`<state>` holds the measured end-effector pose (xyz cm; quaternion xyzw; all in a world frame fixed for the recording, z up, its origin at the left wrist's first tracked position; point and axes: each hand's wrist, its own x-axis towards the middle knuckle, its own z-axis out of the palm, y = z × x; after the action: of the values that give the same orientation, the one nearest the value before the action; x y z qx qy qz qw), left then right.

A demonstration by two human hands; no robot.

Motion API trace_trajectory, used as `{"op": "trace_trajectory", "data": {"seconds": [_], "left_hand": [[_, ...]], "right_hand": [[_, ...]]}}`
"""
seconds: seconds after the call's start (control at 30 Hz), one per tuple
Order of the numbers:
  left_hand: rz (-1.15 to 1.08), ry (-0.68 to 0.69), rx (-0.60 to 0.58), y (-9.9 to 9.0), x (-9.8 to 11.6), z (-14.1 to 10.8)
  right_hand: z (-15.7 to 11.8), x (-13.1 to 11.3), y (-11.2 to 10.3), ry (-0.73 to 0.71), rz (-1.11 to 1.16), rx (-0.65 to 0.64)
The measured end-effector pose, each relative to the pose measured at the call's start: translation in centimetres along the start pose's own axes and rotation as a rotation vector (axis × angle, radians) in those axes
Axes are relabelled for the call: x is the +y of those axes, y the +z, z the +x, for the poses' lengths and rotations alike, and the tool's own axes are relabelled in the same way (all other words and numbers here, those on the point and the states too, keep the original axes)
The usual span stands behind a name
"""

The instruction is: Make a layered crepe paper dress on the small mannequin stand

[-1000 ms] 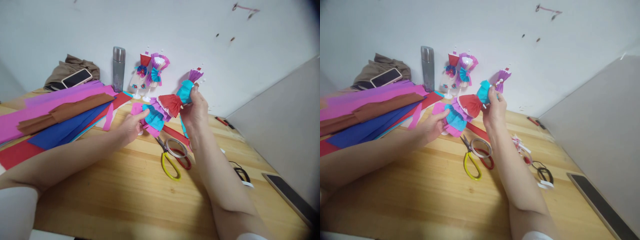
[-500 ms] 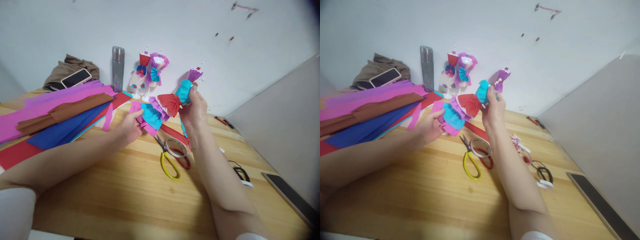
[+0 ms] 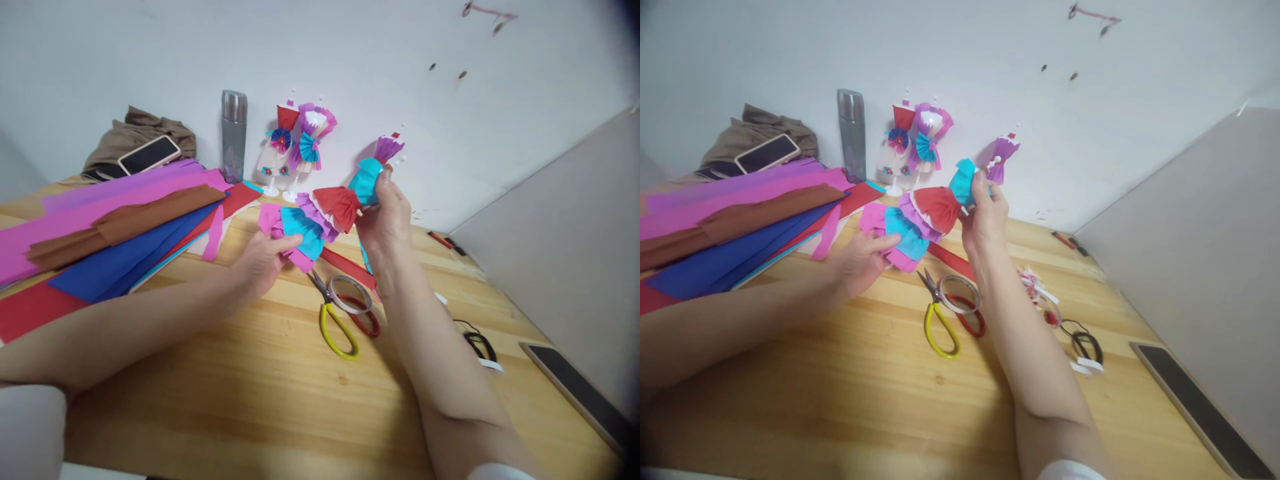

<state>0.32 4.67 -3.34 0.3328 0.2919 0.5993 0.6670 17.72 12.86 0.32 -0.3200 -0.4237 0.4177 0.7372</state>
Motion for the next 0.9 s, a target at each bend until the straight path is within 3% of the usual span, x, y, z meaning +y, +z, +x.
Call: {"op": "trace_trajectory", "data": {"seconds": [0.17, 0.37, 0.5, 0.63, 0.9], "left_hand": [[-0.072, -0.047, 0.031, -1.0, -0.9, 0.0], [0.007, -0.039, 0.139, -1.6, 0.3, -1.6], [0.133, 0.091, 0.078, -2.6, 0.5, -2.8], [0.223, 0.165, -0.012, -3.3, -0.4, -2.4], [0.196, 0.116, 0.102, -1.4, -0.7, -0.5]], "right_hand": [[-0.2, 0.2, 0.1, -0.013, 0.023, 0.002], [-0.5, -0.4, 0.5, -0.008, -0.008, 0.003], [-0.6, -0.6, 0.8, -0.023, 0.022, 0.004], [-0.7, -0.6, 0.8, -0.027, 0.025, -0.004], [-0.7, -0.5, 0.7, -0.021, 0.01, -0.008]]}}
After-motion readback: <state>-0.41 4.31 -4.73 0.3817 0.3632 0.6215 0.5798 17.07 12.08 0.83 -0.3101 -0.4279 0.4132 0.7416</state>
